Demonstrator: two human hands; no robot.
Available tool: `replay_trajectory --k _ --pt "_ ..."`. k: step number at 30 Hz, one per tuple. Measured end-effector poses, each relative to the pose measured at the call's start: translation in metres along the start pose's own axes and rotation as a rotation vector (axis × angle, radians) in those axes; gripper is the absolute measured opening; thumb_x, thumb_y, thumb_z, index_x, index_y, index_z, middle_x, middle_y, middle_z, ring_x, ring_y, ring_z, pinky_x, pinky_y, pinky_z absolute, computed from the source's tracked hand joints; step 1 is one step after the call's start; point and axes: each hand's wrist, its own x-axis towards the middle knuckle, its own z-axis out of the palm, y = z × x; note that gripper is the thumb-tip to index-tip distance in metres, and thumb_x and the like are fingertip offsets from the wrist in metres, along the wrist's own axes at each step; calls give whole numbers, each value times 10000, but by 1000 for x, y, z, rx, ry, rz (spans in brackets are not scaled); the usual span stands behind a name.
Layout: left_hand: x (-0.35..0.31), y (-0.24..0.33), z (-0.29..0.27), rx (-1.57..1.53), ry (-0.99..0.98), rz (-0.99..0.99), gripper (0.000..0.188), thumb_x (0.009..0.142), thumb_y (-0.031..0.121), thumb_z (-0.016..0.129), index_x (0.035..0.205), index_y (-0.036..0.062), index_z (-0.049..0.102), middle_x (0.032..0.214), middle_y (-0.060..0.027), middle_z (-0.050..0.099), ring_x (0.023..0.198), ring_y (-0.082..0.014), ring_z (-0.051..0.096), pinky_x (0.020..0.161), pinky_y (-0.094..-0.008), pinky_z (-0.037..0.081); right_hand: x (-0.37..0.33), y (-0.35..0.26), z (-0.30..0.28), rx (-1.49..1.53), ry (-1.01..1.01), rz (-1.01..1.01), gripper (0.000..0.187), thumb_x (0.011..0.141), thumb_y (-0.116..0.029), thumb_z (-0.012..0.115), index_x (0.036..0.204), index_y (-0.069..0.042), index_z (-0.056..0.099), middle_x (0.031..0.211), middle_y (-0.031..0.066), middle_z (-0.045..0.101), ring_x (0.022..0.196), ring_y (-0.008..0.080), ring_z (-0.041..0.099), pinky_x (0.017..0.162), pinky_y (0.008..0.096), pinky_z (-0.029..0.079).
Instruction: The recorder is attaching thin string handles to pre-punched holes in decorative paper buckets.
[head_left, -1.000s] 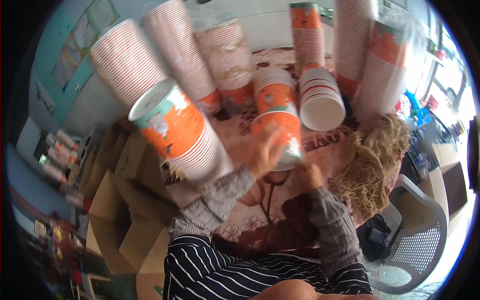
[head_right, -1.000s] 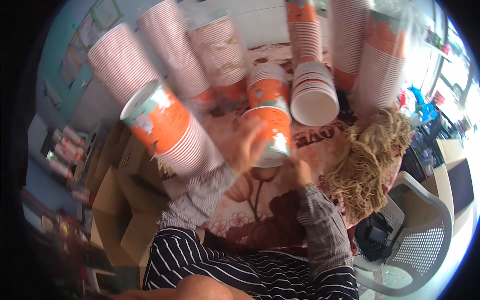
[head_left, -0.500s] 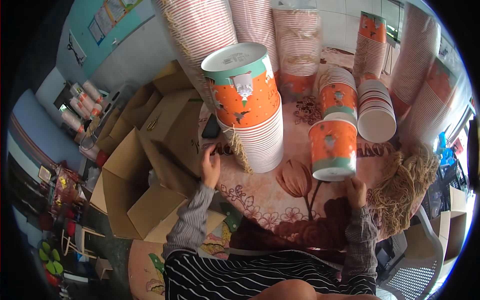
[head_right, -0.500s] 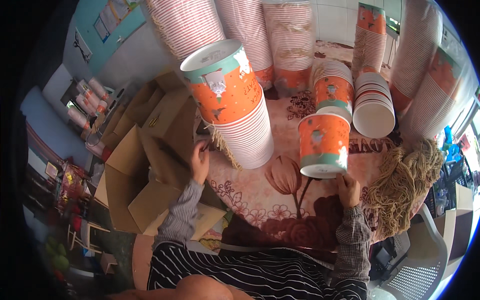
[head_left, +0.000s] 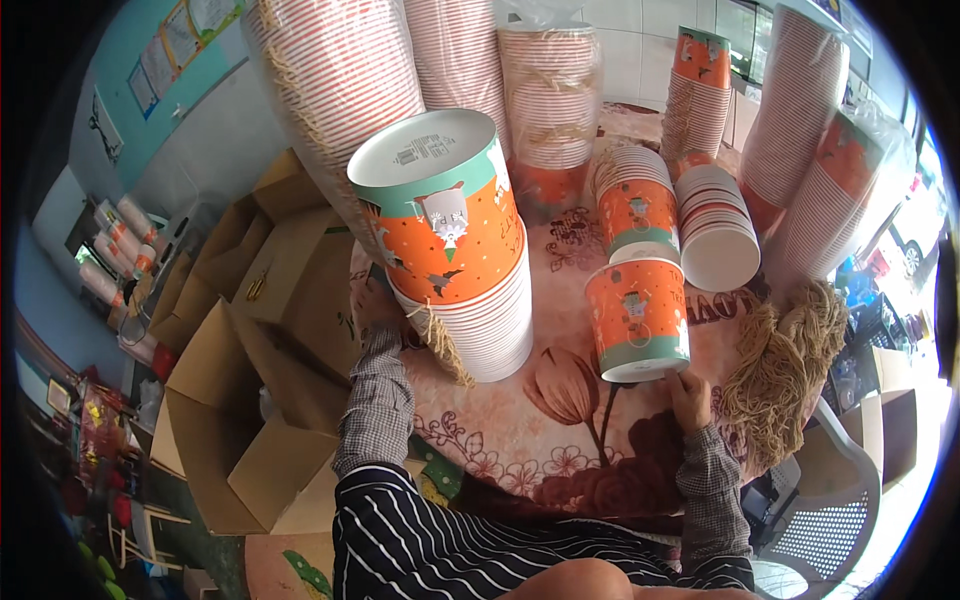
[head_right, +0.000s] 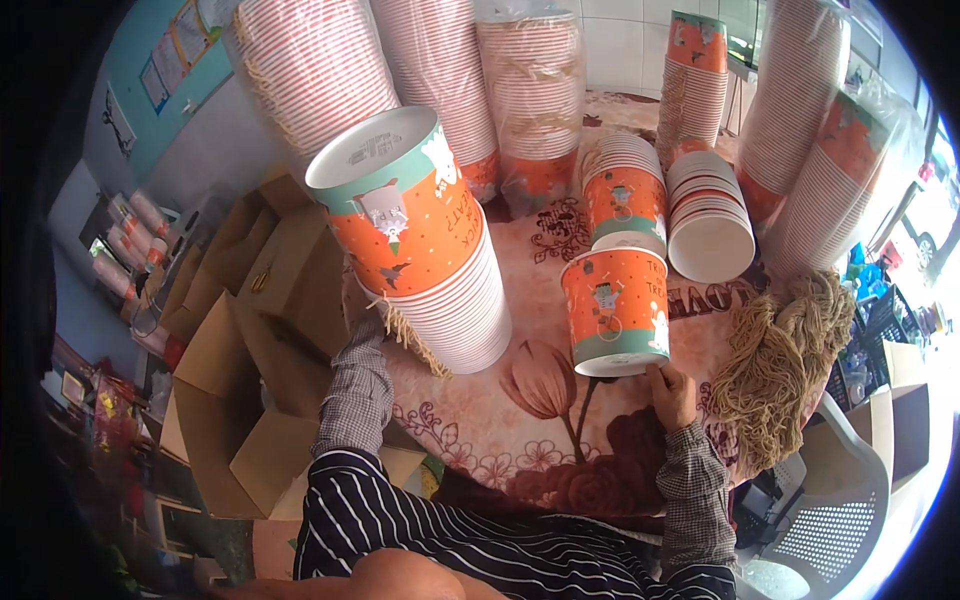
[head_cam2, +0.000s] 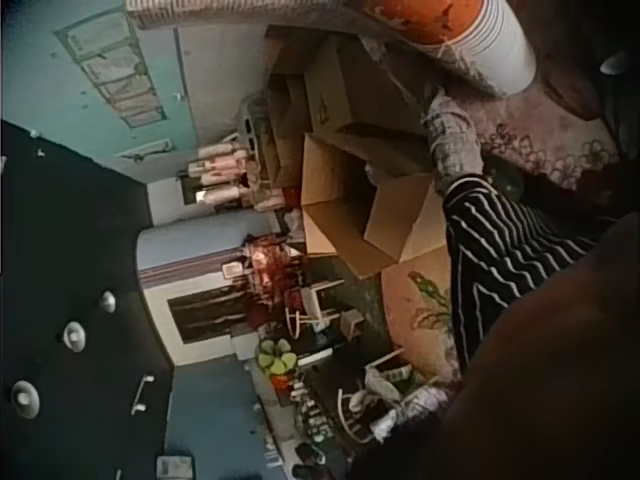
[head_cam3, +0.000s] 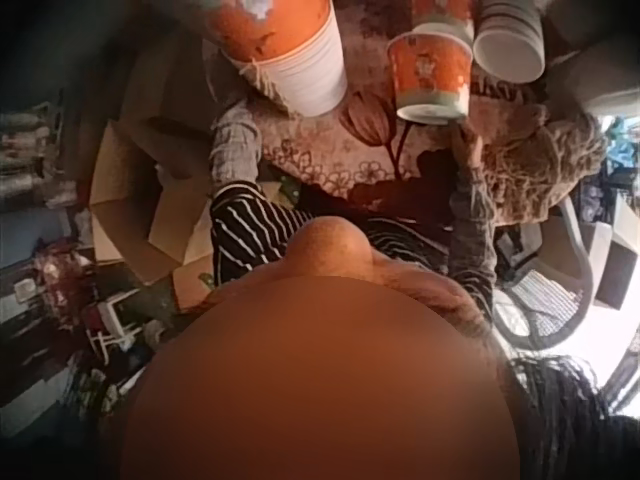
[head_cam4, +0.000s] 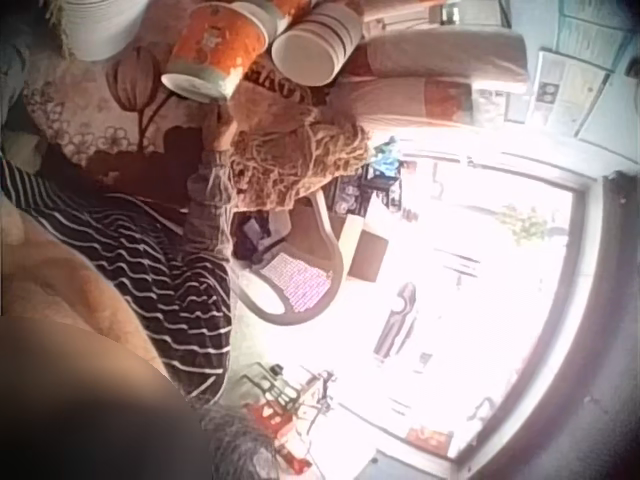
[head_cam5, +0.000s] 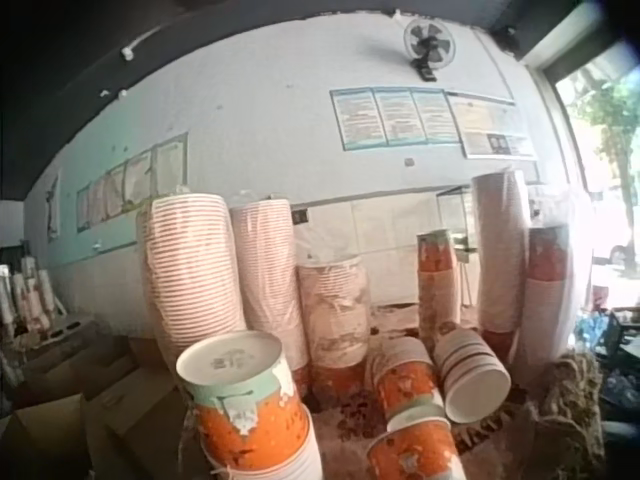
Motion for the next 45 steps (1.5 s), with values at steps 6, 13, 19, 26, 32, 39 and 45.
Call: replay_trajectory --k 6,13,19,26,32,39,45 --pt "19 -100 41 59 182 -148 427 884 335 550 1252 131 483 1292 -152 504 1242 -301 468 976 -440 404 10 -24 21 89 -85 -46 276 908 -212 600 784 34 603 553 76 514 521 86 459 486 313 382" --pt "25 -50 -21 -747 -530 -147 538 851 434 583 1269 122 454 1334 -195 475 1271 -360 431 1010 -502 365 5 -5 9 -5 -8 -32 295 911 -221 597 771 39 599 545 99 500 510 102 461 482 324 386" --pt "15 -47 -14 -666 -491 -116 554 843 446 587 1270 120 451 1328 -195 480 1263 -358 438 1008 -501 367 5 -7 4 -5 -25 -23 292 913 -223 592 774 33 613 552 107 517 515 105 494 482 324 399" --pt "22 -45 -5 -584 -456 -76 572 835 459 592 1270 117 448 1320 -194 486 1255 -356 447 1006 -499 369 4 -7 7 -18 -38 13 267 903 -206 605 804 42 585 610 159 514 533 161 491 527 339 407" --pt "28 -50 0 -508 -431 -38 588 827 471 596 1270 114 446 1314 -194 491 1248 -354 454 1004 -498 370 5 -2 7 12 -34 -47 252 905 -195 599 814 40 584 640 168 523 544 190 491 538 342 408" --pt "23 -50 6 -414 -389 -14 607 818 484 600 1271 111 443 1307 -193 497 1239 -351 462 1002 -496 372 5 -9 7 38 -35 -32 256 907 -199 596 813 39 583 630 164 521 541 196 496 544 340 418" --pt "7 -53 12 -333 -352 12 623 811 495 604 1271 109 440 1301 -193 503 1232 -349 469 1000 -495 374 5 -7 3 -11 -41 -4 258 909 -206 597 826 37 590 624 157 519 540 186 484 543 337 418"
